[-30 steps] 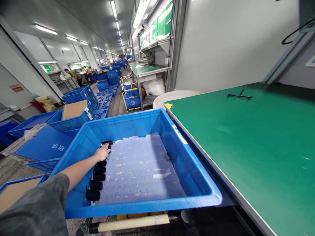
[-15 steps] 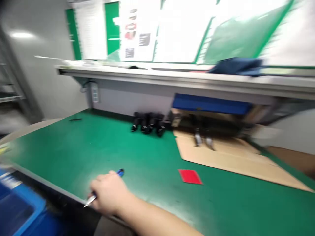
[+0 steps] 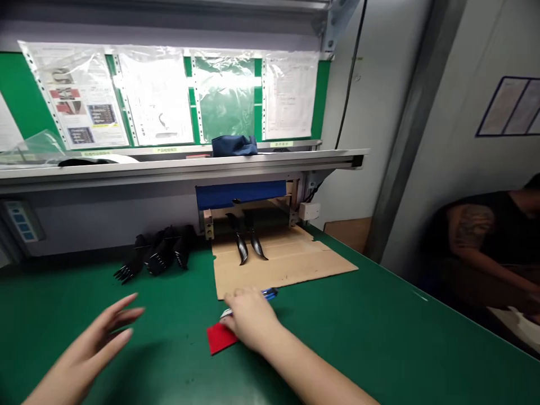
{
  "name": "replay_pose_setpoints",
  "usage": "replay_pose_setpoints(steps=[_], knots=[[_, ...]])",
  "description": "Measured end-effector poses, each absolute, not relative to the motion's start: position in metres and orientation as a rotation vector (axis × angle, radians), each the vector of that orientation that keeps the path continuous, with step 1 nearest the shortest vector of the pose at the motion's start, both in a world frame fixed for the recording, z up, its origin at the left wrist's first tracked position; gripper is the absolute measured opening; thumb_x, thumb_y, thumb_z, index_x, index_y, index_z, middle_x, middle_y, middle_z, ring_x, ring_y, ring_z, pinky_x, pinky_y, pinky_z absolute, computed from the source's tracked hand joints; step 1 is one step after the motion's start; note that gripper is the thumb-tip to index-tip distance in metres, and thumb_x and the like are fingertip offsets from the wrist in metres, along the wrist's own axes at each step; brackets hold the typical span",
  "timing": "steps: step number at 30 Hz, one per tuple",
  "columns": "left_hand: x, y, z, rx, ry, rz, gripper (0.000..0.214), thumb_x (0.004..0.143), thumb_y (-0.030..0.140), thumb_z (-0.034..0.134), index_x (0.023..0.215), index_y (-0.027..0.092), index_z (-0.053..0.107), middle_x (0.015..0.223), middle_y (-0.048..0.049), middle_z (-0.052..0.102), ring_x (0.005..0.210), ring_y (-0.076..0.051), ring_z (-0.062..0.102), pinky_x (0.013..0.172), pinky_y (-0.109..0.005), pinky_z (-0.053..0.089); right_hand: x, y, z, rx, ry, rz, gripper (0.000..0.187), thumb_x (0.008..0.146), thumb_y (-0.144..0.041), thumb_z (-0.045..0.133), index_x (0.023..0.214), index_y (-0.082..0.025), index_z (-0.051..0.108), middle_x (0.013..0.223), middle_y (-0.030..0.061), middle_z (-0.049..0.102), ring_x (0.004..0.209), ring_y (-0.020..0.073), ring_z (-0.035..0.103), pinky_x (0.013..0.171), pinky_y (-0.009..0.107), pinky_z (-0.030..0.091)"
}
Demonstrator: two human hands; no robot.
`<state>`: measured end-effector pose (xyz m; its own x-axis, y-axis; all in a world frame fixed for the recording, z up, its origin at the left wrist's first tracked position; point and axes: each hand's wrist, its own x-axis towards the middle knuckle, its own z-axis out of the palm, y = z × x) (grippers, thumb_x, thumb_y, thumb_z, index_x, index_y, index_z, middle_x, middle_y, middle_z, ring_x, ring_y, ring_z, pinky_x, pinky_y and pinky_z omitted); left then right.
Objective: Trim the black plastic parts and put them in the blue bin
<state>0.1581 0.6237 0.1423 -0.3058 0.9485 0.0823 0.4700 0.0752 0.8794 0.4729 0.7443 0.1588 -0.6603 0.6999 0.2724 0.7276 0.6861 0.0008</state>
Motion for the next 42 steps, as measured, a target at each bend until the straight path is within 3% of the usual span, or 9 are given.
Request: replay_pose_setpoints(steps=[7,13,16,21,24,29,35,39,42], knots=[[0.358,0.865,0.173,1.136,1.569,1.214,0.068,0.085,0.044,0.059,0.142,0.019,0.032,0.143,-0.0165,0.04,0.131,-0.03,0.039,0.11,-0.05,0.03,0.549,0.793,0.15,-1.373,-2.419,0.013,0.037,0.079,-0.031,0.089,0.105,-0.019,0.065,0.098,0.0077,0.052,0.096,0.0325,0.048,0.084,0.042,0.04],[0.408,0.952,0.168,1.012,1.388,1.414,0.04,0.089,0.037,0.057,0.123,0.017,0.051,0.122,-0.0103,0.055,0.106,-0.024,0.056,0.091,-0.045,0.049,0.524,0.778,0.136,-0.842,-2.646,0.236,0.046,0.075,-0.046,0.091,0.109,-0.035,0.062,0.109,-0.003,0.052,0.101,0.0248,0.046,0.088,0.032,0.038],[0.405,0.938,0.172,0.962,1.201,1.46,0.027,0.09,0.032,0.055,0.111,0.014,0.055,0.098,-0.0053,0.06,0.08,-0.015,0.059,0.072,-0.033,0.052,0.51,0.778,0.118,-0.519,-2.771,0.33,0.037,0.084,-0.034,0.087,0.112,-0.034,0.062,0.112,-0.0038,0.055,0.098,0.023,0.048,0.087,0.032,0.036],[0.346,0.826,0.183,0.881,0.863,1.49,0.018,0.086,0.03,0.061,0.09,0.013,0.059,0.077,0.0006,0.052,0.059,-0.007,0.047,0.059,-0.022,0.045,0.508,0.765,0.123,-0.595,-2.638,0.642,0.041,0.067,-0.022,0.098,0.096,-0.025,0.069,0.096,-0.0015,0.058,0.091,0.0232,0.05,0.082,0.03,0.037],[0.299,0.742,0.181,0.73,0.694,1.527,0.023,0.088,0.025,0.057,0.109,0.015,0.058,0.088,-0.0005,0.053,0.057,-0.004,0.04,0.055,-0.018,0.039,0.512,0.756,0.138,-0.594,-2.468,0.8,0.035,0.075,-0.013,0.085,0.104,-0.023,0.068,0.097,0.0015,0.055,0.092,0.0241,0.05,0.084,0.032,0.038],[0.254,0.66,0.154,0.393,0.427,1.424,0.04,0.095,0.026,0.044,0.132,0.01,0.045,0.08,0.0003,0.05,0.054,-0.005,0.037,0.056,-0.02,0.036,0.494,0.756,0.147,-0.596,-2.102,1.161,0.028,0.102,-0.036,0.046,0.125,-0.021,0.052,0.118,0.0074,0.049,0.102,0.0253,0.052,0.09,0.037,0.045],[0.244,0.65,0.111,0.545,0.521,1.272,0.036,0.094,0.04,0.043,0.114,0.014,0.059,0.058,0.004,0.045,0.04,-0.006,0.033,0.049,-0.023,0.03,0.454,0.744,0.15,-0.605,-1.893,1.419,0.034,0.109,-0.046,0.03,0.127,-0.019,0.042,0.117,0.0106,0.049,0.094,0.0244,0.058,0.08,0.036,0.053],[0.243,0.652,0.095,0.664,0.41,1.128,0.048,0.088,0.052,0.047,0.063,0.012,0.057,0.045,0.003,0.038,0.039,-0.008,0.034,0.051,-0.025,0.032,0.441,0.74,0.146,-0.583,-2.06,1.033,0.031,0.104,-0.045,0.05,0.129,-0.026,0.047,0.125,0.0071,0.046,0.109,0.0268,0.049,0.094,0.04,0.045],[0.243,0.651,0.097,0.65,0.45,1.08,0.055,0.087,0.056,0.044,0.051,0.014,0.05,0.04,0.0016,0.037,0.038,-0.009,0.034,0.052,-0.025,0.032,0.439,0.741,0.139,-0.51,-2.296,0.51,0.029,0.108,-0.036,0.043,0.135,-0.027,0.047,0.137,0.0074,0.035,0.121,0.0293,0.037,0.1,0.043,0.038]])
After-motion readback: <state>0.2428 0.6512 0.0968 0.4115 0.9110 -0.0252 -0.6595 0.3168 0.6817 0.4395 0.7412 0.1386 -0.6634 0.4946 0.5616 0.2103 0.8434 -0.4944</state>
